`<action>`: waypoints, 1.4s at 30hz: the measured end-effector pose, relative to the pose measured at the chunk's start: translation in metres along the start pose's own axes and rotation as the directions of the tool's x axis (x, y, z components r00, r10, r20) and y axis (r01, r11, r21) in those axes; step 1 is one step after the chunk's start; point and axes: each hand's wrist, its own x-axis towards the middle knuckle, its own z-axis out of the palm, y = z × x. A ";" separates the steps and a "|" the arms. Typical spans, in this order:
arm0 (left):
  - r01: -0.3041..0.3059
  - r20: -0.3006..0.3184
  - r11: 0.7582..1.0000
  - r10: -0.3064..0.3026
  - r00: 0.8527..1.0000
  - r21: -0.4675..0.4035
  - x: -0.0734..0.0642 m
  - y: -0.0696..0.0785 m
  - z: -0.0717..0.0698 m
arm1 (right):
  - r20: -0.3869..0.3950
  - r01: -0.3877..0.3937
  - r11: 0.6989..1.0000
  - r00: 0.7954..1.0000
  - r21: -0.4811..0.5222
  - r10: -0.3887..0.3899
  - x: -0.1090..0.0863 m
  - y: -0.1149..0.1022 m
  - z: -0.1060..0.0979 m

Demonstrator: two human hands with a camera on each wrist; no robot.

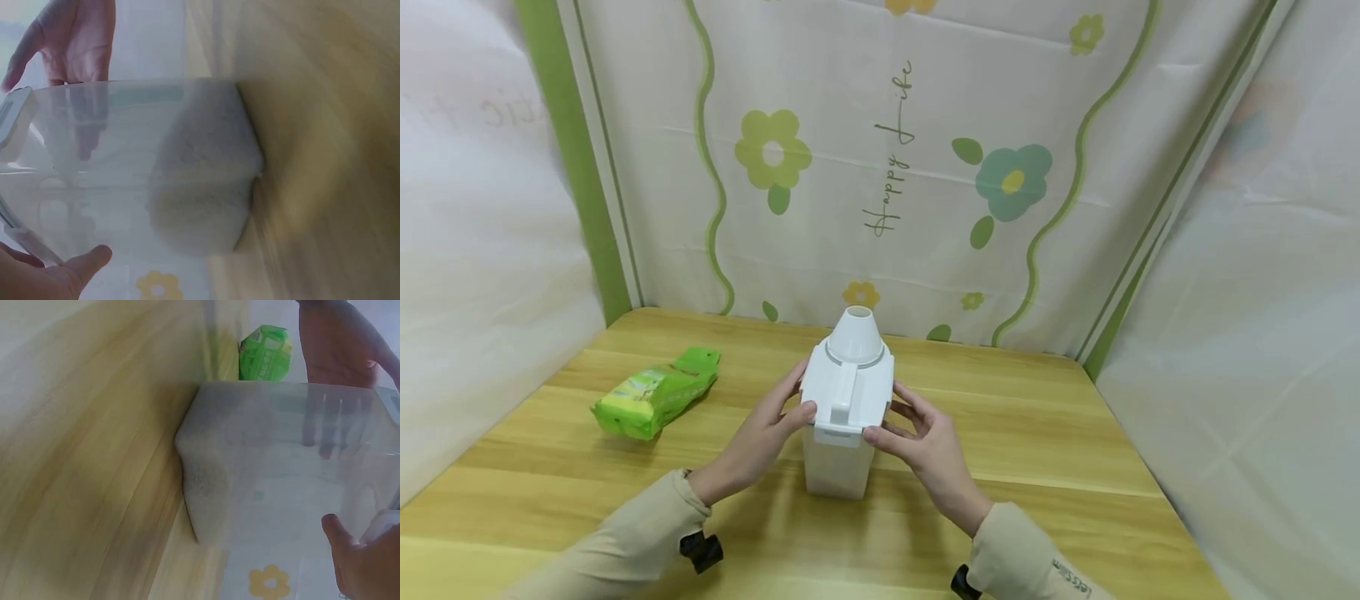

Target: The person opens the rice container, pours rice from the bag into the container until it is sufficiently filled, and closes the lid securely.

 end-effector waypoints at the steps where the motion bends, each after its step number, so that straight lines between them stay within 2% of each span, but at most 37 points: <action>1: -0.003 0.013 1.000 0.003 1.000 -0.001 -0.001 0.000 -0.001 | 0.015 0.006 1.000 1.000 0.012 -0.006 -0.001 -0.001 0.000; 4: 0.006 0.044 1.000 -0.006 0.999 0.021 -0.004 0.001 -0.005 | 0.040 0.016 0.999 0.999 0.039 -0.018 -0.003 -0.003 0.000; 9: 0.023 0.046 0.997 -0.027 0.999 0.076 -0.009 0.001 -0.010 | 0.046 0.021 0.999 0.999 0.043 -0.023 -0.005 -0.004 0.003; 15: -0.003 0.045 0.994 -0.002 0.999 0.107 -0.010 0.002 -0.013 | 0.031 0.020 0.999 0.999 0.038 -0.021 -0.006 -0.002 0.004; 28: -0.013 0.053 0.991 0.006 0.999 0.134 -0.008 0.002 -0.016 | 0.008 0.064 0.997 0.998 -0.047 -0.064 -0.002 -0.002 0.012; 35: 0.018 0.036 0.998 -0.020 0.999 0.060 -0.012 0.037 -0.013 | 0.005 0.074 0.996 0.997 -0.044 -0.074 -0.001 -0.001 0.013; 42: 0.022 0.032 1.000 -0.022 0.999 0.018 -0.011 0.036 -0.012 | -0.009 0.058 0.997 0.998 -0.049 -0.058 0.000 0.000 0.013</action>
